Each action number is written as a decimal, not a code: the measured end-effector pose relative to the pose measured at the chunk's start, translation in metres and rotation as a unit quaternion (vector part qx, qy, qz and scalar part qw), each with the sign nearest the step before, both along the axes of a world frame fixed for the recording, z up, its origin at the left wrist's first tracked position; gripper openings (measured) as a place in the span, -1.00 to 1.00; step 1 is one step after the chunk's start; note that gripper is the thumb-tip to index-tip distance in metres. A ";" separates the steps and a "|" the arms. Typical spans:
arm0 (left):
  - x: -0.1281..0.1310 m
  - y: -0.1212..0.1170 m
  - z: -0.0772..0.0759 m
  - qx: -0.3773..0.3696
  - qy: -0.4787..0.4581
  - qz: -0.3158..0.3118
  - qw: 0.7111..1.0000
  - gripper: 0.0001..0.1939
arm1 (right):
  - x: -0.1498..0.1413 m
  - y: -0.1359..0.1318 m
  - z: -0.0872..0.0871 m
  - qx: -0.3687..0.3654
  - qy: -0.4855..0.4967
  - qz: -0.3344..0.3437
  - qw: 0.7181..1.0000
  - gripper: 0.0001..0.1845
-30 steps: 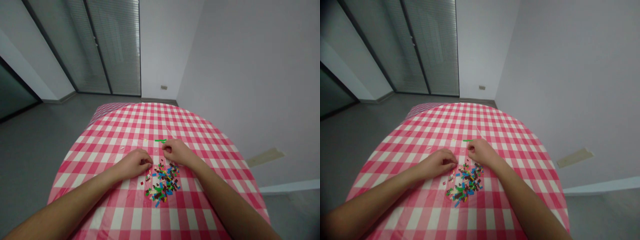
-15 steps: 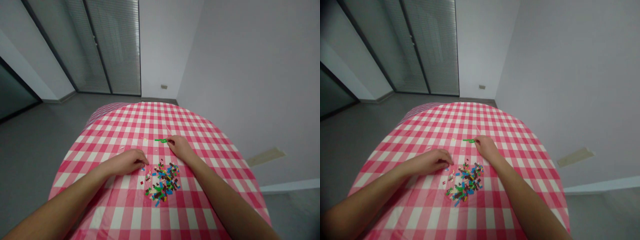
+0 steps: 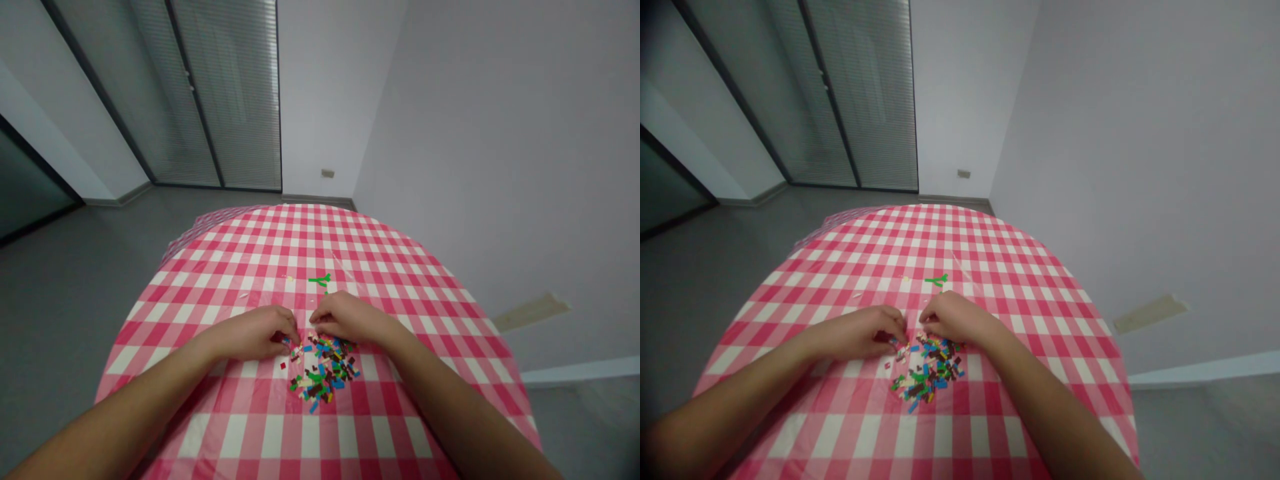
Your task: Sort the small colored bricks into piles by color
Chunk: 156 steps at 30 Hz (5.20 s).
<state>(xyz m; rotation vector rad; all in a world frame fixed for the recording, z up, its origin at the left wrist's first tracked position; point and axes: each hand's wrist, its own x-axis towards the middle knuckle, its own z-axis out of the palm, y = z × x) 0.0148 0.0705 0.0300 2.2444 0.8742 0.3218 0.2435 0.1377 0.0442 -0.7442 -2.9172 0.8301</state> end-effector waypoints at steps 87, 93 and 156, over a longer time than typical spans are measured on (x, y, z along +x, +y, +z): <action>0.004 0.026 -0.033 0.177 -0.002 0.268 0.947 -0.86 | -0.010 -0.026 0.011 0.023 -0.096 -0.046 0.994 -0.89; 0.007 0.025 -0.033 0.178 0.010 0.252 0.951 -0.87 | 0.001 -0.002 0.011 -0.017 0.076 -0.156 0.985 -0.84; 0.025 -0.005 -0.005 0.070 -0.068 0.033 0.995 -0.87 | 0.007 0.044 -0.042 0.116 0.112 -0.274 0.948 -0.83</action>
